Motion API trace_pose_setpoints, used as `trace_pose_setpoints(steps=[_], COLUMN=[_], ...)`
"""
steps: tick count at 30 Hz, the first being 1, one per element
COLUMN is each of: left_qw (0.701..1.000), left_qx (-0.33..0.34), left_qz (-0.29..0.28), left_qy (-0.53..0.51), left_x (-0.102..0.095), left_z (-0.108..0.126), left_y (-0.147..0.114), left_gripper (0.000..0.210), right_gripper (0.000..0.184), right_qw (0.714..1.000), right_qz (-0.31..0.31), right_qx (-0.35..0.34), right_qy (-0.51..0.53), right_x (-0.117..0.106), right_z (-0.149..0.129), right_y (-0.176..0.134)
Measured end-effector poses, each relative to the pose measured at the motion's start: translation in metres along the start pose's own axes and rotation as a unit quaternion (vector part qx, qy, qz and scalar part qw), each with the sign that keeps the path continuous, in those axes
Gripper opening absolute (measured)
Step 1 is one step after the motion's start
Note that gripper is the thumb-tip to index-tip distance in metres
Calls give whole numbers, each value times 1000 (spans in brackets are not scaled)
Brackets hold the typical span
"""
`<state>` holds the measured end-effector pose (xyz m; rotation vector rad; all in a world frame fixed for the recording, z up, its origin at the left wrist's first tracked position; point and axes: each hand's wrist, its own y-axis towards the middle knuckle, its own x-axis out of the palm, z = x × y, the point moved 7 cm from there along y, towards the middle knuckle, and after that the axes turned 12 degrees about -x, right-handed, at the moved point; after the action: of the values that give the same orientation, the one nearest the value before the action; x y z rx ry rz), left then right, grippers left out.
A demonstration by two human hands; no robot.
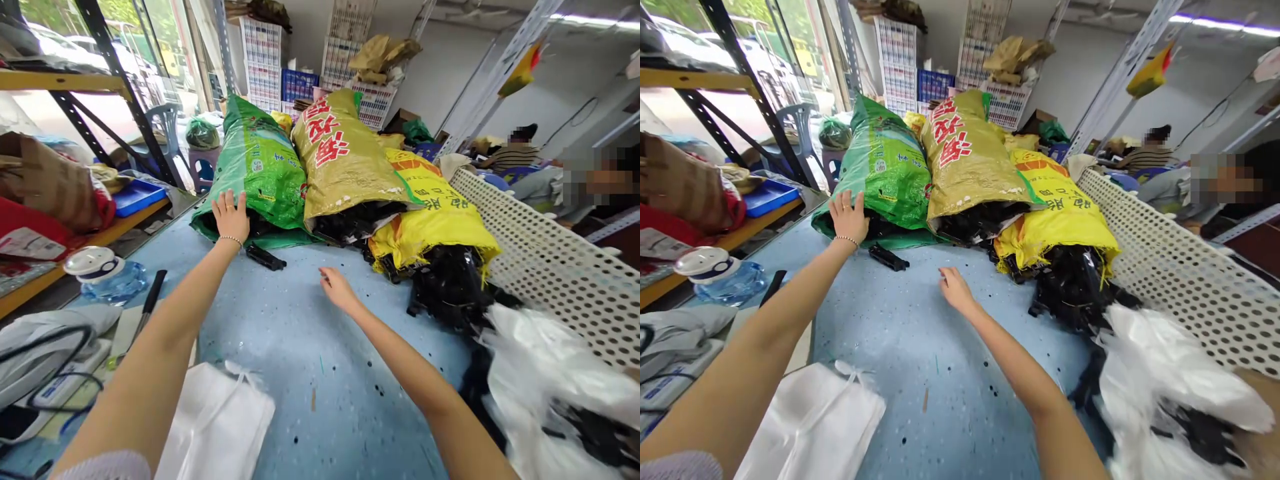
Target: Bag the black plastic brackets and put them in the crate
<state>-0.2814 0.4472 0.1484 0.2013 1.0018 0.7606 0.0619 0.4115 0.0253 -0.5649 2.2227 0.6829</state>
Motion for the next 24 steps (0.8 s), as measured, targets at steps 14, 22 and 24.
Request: trace_pose_setpoints(steps=[14, 22, 24], left_qw=[992, 980, 975], left_qx=[-104, -121, -128], left_qz=[-48, -90, -101], left_qy=[43, 128, 152], left_x=[27, 34, 30], left_z=[-18, -18, -24], left_y=[52, 41, 37], left_gripper=[18, 32, 35], right_gripper=[42, 30, 29], right_qw=[979, 991, 991], right_qz=[89, 93, 96], right_qx=[46, 92, 93], right_qy=[-179, -31, -25], right_x=[20, -24, -23], right_z=[36, 56, 44], right_y=[240, 245, 236])
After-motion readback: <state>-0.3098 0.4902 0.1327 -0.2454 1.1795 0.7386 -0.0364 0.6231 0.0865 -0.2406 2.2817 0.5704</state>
